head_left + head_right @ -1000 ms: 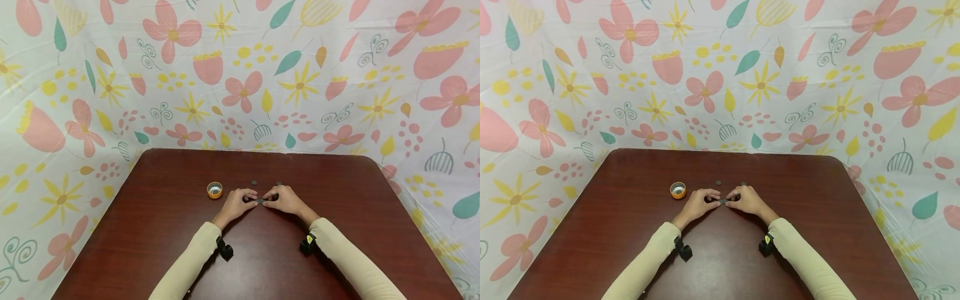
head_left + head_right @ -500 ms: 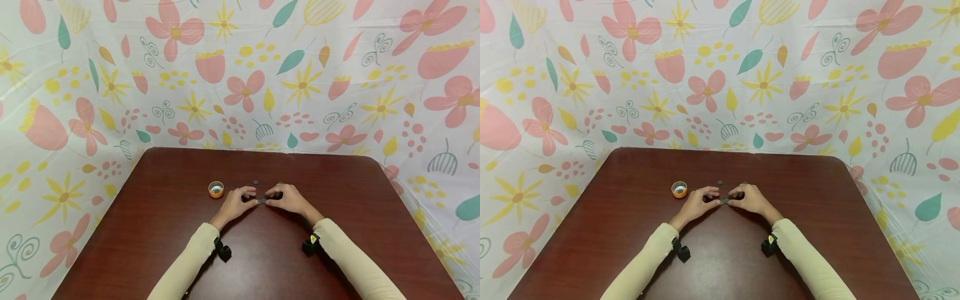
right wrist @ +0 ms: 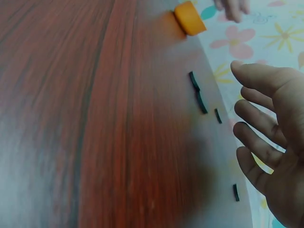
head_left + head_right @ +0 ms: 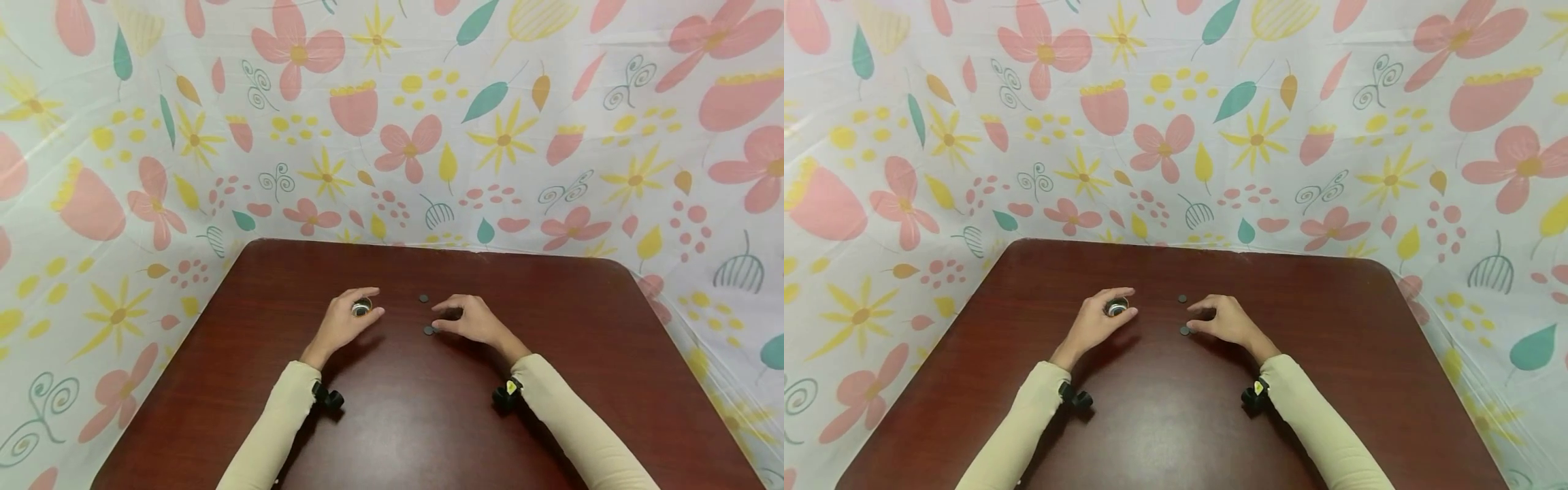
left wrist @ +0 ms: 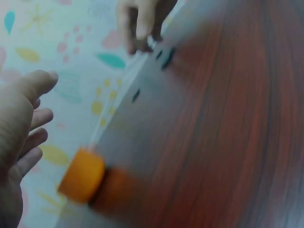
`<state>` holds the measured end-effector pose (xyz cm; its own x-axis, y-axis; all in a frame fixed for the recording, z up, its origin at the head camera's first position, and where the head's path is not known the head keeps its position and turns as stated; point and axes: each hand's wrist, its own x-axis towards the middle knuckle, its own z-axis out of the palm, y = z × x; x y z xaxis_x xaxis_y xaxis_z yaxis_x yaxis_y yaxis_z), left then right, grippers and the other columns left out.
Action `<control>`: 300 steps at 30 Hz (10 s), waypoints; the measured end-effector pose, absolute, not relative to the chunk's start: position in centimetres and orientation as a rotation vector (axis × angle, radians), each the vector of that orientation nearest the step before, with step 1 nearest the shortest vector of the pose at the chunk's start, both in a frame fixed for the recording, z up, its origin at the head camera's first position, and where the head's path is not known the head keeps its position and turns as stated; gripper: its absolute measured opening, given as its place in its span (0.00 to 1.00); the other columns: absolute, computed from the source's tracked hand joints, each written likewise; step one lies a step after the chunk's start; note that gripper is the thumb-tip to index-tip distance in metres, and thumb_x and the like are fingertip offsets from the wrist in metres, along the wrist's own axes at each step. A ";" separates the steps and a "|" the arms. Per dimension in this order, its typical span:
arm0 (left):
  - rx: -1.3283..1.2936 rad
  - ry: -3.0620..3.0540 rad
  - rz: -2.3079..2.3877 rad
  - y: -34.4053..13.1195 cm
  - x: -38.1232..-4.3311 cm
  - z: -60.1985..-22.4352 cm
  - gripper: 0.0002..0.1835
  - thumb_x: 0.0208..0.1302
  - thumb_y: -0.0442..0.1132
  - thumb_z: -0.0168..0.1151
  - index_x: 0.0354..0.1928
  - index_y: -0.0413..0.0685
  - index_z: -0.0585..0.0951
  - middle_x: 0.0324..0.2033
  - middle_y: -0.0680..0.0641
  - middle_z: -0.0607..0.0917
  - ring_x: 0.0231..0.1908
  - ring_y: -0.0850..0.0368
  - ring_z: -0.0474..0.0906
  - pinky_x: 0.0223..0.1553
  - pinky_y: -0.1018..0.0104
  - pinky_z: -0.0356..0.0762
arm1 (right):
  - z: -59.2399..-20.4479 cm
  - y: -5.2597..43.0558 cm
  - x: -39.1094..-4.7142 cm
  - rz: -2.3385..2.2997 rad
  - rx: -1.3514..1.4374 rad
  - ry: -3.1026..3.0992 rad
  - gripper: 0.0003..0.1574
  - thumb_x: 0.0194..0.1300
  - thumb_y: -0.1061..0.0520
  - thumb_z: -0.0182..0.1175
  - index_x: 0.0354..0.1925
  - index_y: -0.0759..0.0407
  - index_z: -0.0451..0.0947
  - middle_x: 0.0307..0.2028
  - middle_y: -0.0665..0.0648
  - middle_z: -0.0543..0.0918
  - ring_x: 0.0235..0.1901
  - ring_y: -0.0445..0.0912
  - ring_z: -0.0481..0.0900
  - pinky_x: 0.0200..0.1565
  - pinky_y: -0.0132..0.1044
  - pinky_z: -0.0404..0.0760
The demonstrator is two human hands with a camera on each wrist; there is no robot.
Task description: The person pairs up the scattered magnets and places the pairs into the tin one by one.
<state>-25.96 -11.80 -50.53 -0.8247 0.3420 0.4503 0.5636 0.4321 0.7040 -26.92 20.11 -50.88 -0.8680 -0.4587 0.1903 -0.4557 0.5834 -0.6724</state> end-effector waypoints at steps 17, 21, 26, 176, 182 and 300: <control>-0.560 -2.492 -1.573 -15.0 -26.5 -54.0 0.35 0.55 0.46 0.72 0.64 0.46 0.73 0.57 0.45 0.78 0.57 0.51 0.74 0.56 0.48 0.71 | -52.9 19.1 -27.0 -1.070 -0.908 2.814 0.20 0.52 0.41 0.72 0.44 0.45 0.87 0.37 0.42 0.82 0.39 0.39 0.74 0.41 0.42 0.72; -0.574 -2.486 -1.609 -14.5 -25.6 -52.6 0.33 0.56 0.39 0.71 0.64 0.44 0.71 0.57 0.37 0.77 0.57 0.40 0.73 0.56 0.42 0.69 | -53.1 19.0 -26.9 -1.024 -0.903 2.823 0.21 0.51 0.41 0.72 0.44 0.44 0.87 0.36 0.42 0.80 0.38 0.40 0.71 0.45 0.44 0.65; -0.570 -2.508 -1.581 -14.6 -26.0 -53.2 0.35 0.56 0.39 0.71 0.66 0.43 0.70 0.58 0.36 0.76 0.58 0.39 0.72 0.57 0.42 0.68 | -53.1 19.0 -27.0 -1.054 -0.884 2.794 0.19 0.51 0.43 0.73 0.42 0.44 0.87 0.34 0.44 0.80 0.35 0.41 0.71 0.40 0.42 0.69; -0.884 -2.651 -1.471 -2.1 -30.8 -51.6 0.28 0.64 0.47 0.64 0.63 0.45 0.74 0.57 0.44 0.78 0.55 0.51 0.75 0.54 0.56 0.74 | -50.9 26.1 -30.2 -1.247 -0.515 2.914 0.21 0.58 0.43 0.67 0.46 0.53 0.85 0.42 0.49 0.85 0.39 0.45 0.82 0.40 0.45 0.80; -0.839 -2.637 -1.497 -1.7 -31.3 -53.1 0.24 0.65 0.45 0.63 0.61 0.47 0.77 0.55 0.51 0.80 0.56 0.54 0.75 0.54 0.56 0.74 | -51.9 26.4 -30.5 -1.244 -0.466 2.946 0.20 0.57 0.43 0.69 0.44 0.51 0.86 0.39 0.48 0.85 0.41 0.45 0.81 0.42 0.46 0.79; -0.690 -2.496 -1.425 -12.7 -26.7 -51.0 0.30 0.56 0.53 0.70 0.62 0.68 0.75 0.62 0.50 0.74 0.65 0.56 0.65 0.57 0.46 0.69 | -51.7 23.6 -31.2 -1.149 -0.579 2.975 0.27 0.54 0.38 0.70 0.47 0.51 0.85 0.40 0.47 0.81 0.44 0.45 0.77 0.46 0.47 0.78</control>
<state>-26.67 -12.72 -51.01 -0.8749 0.3018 0.3788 0.4797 0.4311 0.7642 -31.18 23.57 -51.69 -0.9313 -0.2920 0.2176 -0.3625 0.6856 -0.6314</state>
